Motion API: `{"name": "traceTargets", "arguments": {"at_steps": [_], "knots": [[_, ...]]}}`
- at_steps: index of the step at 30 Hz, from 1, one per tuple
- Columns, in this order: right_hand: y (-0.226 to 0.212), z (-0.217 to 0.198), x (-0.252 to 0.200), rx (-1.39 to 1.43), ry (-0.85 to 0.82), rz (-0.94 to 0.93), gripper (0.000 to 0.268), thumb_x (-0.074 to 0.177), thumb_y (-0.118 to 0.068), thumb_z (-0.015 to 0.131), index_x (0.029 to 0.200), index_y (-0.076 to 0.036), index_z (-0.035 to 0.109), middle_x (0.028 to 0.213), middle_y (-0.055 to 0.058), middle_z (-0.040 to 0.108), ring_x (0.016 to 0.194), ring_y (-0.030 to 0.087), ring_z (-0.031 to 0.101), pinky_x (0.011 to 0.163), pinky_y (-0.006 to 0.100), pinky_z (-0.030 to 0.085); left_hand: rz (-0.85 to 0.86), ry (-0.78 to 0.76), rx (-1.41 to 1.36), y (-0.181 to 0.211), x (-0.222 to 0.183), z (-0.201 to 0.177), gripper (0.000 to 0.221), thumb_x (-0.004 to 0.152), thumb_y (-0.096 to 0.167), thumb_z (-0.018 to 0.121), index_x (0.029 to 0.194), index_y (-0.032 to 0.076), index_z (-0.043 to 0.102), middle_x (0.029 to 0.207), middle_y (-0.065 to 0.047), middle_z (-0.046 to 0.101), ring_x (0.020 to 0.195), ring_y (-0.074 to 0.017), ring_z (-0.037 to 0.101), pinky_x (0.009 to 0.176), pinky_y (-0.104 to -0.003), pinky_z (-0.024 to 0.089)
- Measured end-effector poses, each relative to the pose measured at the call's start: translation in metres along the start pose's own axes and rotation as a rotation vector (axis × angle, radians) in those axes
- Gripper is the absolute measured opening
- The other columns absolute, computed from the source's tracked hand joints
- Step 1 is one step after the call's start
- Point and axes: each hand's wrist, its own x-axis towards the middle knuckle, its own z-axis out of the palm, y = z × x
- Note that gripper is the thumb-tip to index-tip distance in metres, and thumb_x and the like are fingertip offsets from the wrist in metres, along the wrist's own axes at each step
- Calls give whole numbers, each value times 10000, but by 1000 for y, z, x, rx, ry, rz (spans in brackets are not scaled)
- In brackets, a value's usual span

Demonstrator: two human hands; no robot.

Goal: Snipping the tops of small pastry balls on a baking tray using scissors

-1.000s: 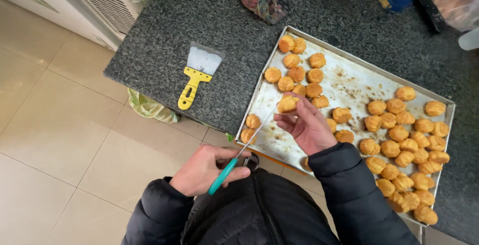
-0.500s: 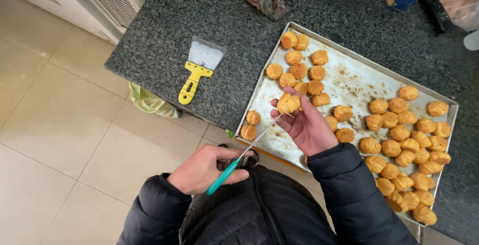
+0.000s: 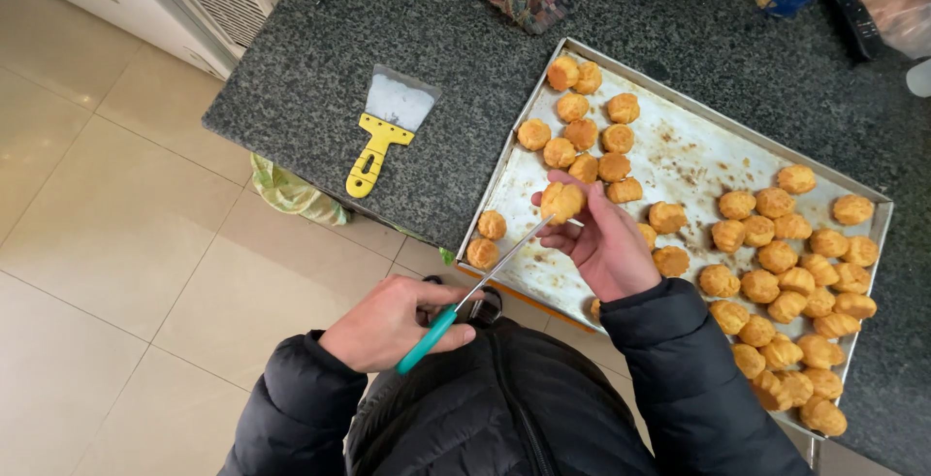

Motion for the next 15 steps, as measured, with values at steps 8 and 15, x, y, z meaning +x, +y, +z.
{"name": "traceTargets", "arguments": {"at_steps": [8,15], "knots": [[14,10,-6,-113,54,-4,503,1199,-261,529,1596,30,633,1124,307,798,923,388,857,846,472,752,-7,9,159,15,4,-6,385,871,531,875,1179,303,912,688,40,769,732,-185,742,801,-377,627],[9,10,-7,-24,48,95,510,1202,-285,501,1566,37,658,1050,310,815,867,382,860,779,434,756,-19,31,193,20,3,-6,367,860,518,865,1138,280,898,707,16,778,775,-216,784,850,-410,642]]}}
